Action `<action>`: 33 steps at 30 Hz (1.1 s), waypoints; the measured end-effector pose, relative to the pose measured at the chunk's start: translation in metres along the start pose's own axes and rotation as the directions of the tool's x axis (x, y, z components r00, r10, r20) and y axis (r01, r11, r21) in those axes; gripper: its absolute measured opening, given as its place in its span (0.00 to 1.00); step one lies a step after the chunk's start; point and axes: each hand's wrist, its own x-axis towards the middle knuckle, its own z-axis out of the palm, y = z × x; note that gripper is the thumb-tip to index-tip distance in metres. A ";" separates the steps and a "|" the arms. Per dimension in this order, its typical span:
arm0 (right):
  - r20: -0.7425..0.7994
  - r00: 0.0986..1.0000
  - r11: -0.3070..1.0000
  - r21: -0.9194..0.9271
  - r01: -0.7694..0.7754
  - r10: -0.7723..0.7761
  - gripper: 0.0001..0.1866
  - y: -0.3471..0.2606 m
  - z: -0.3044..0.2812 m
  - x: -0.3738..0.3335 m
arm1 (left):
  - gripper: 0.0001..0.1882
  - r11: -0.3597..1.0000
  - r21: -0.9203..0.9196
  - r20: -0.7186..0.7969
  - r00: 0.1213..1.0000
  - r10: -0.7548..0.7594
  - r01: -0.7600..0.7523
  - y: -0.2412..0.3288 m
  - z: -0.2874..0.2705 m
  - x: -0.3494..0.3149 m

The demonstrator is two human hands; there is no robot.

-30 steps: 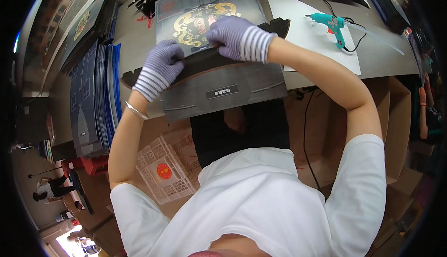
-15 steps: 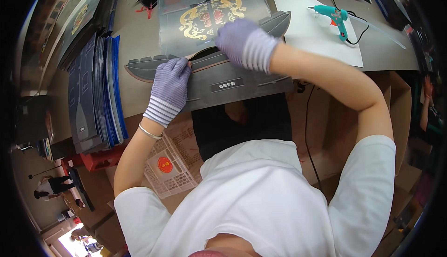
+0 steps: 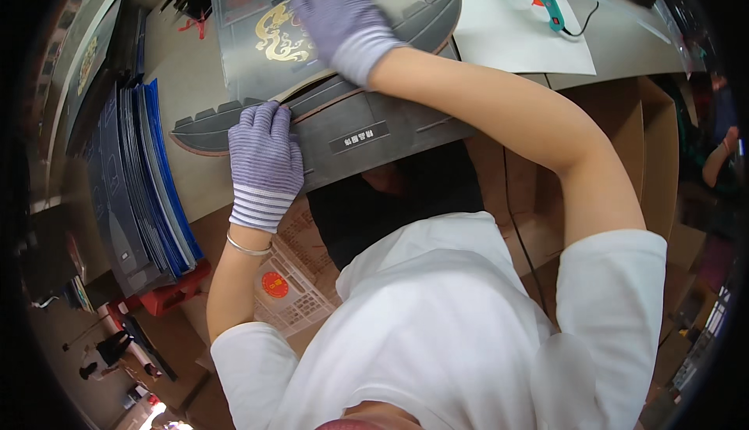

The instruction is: The person assembles a stack of flat-packed boxes by folding the flaps and securing them with a hot glue gun. They handle the boxes one at a time, applying glue to the edges and pressing the flaps to form the box structure.

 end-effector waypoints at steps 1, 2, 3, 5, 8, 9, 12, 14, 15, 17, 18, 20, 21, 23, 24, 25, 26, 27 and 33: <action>-0.058 0.998 1.000 -0.002 -0.012 0.012 0.24 0.021 -0.002 -0.009 | 0.25 0.999 -0.034 -0.019 1.000 -0.009 0.008 0.000 -0.003 0.002; -0.014 1.000 0.999 -0.053 -0.001 0.000 0.24 0.036 -0.001 -0.011 | 0.29 0.993 -0.089 0.019 0.997 -0.073 0.074 0.000 -0.004 0.006; 0.028 1.000 0.995 -0.103 0.010 -0.007 0.24 0.049 0.003 -0.012 | 0.30 0.991 -0.093 0.063 0.994 -0.091 0.096 -0.001 -0.007 0.012; -0.047 0.987 0.985 0.065 0.159 -0.156 0.23 0.061 0.006 -0.014 | 0.32 0.984 -0.092 0.143 0.980 -0.139 0.153 -0.005 -0.018 0.026; -0.021 0.896 0.786 0.471 0.401 -0.444 0.24 0.053 -0.025 -0.013 | 0.32 0.999 0.008 0.092 0.995 -0.040 0.040 -0.019 -0.020 0.040; 0.030 0.845 0.692 0.589 0.417 -0.534 0.25 0.046 -0.045 -0.023 | 0.32 0.999 0.035 0.018 0.999 0.027 -0.027 -0.023 -0.016 0.043; 0.007 0.848 0.703 0.562 0.435 -0.530 0.31 0.034 -0.065 -0.034 | 0.30 0.995 -0.097 0.048 0.999 -0.002 0.006 -0.021 -0.028 0.045; 0.107 0.836 0.742 0.531 0.410 -0.539 0.30 0.040 -0.082 -0.038 | 0.28 0.980 -0.200 0.028 1.000 -0.002 0.007 -0.013 -0.036 0.042; 0.164 0.822 0.759 0.515 0.399 -0.545 0.30 0.043 -0.092 -0.038 | 0.28 0.984 -0.177 0.026 1.000 -0.015 0.019 -0.011 -0.041 0.039; 0.281 0.779 0.786 0.478 0.392 -0.560 0.28 0.042 -0.117 -0.034 | 0.27 0.987 -0.158 0.038 0.999 -0.027 0.033 0.000 -0.048 0.037; 0.328 0.767 0.803 0.457 0.382 -0.552 0.27 0.042 -0.125 -0.032 | 0.26 0.991 -0.135 -0.006 1.000 -0.021 0.020 0.002 -0.047 0.037; 0.311 0.780 0.812 0.432 0.393 -0.543 0.24 0.047 -0.122 -0.039 | 0.26 0.990 -0.142 -0.008 1.000 0.005 -0.006 0.005 -0.044 0.035; 0.314 0.793 0.825 0.420 0.378 -0.522 0.23 0.047 -0.125 -0.041 | 0.26 0.991 -0.134 -0.017 1.000 0.012 -0.015 0.004 -0.045 0.035; 0.317 0.818 0.851 0.394 0.347 -0.480 0.21 0.046 -0.133 -0.045 | 0.21 0.990 -0.116 -0.145 0.987 0.069 -0.086 0.005 -0.044 0.038; 0.243 0.850 0.858 0.359 0.369 -0.467 0.18 0.047 -0.131 -0.049 | 0.19 0.988 -0.120 -0.154 0.985 0.075 -0.094 0.005 -0.047 0.041; 0.240 0.853 0.864 0.335 0.376 -0.464 0.17 0.047 -0.132 -0.050 | 0.18 0.987 -0.123 -0.163 0.983 0.082 -0.102 0.005 -0.049 0.043; 0.235 0.855 0.869 0.311 0.384 -0.462 0.17 0.046 -0.132 -0.049 | 0.17 0.991 -0.103 -0.161 0.984 0.070 -0.088 0.005 -0.046 0.044; 0.231 0.858 0.875 0.286 0.390 -0.458 0.16 0.046 -0.132 -0.048 | 0.15 0.994 -0.083 -0.160 0.985 0.062 -0.076 0.004 -0.043 0.046; -0.107 0.827 0.781 0.282 0.557 -0.552 0.10 0.061 -0.096 -0.048 | 0.15 0.995 -0.095 -0.058 0.998 0.012 -0.017 0.012 -0.056 0.052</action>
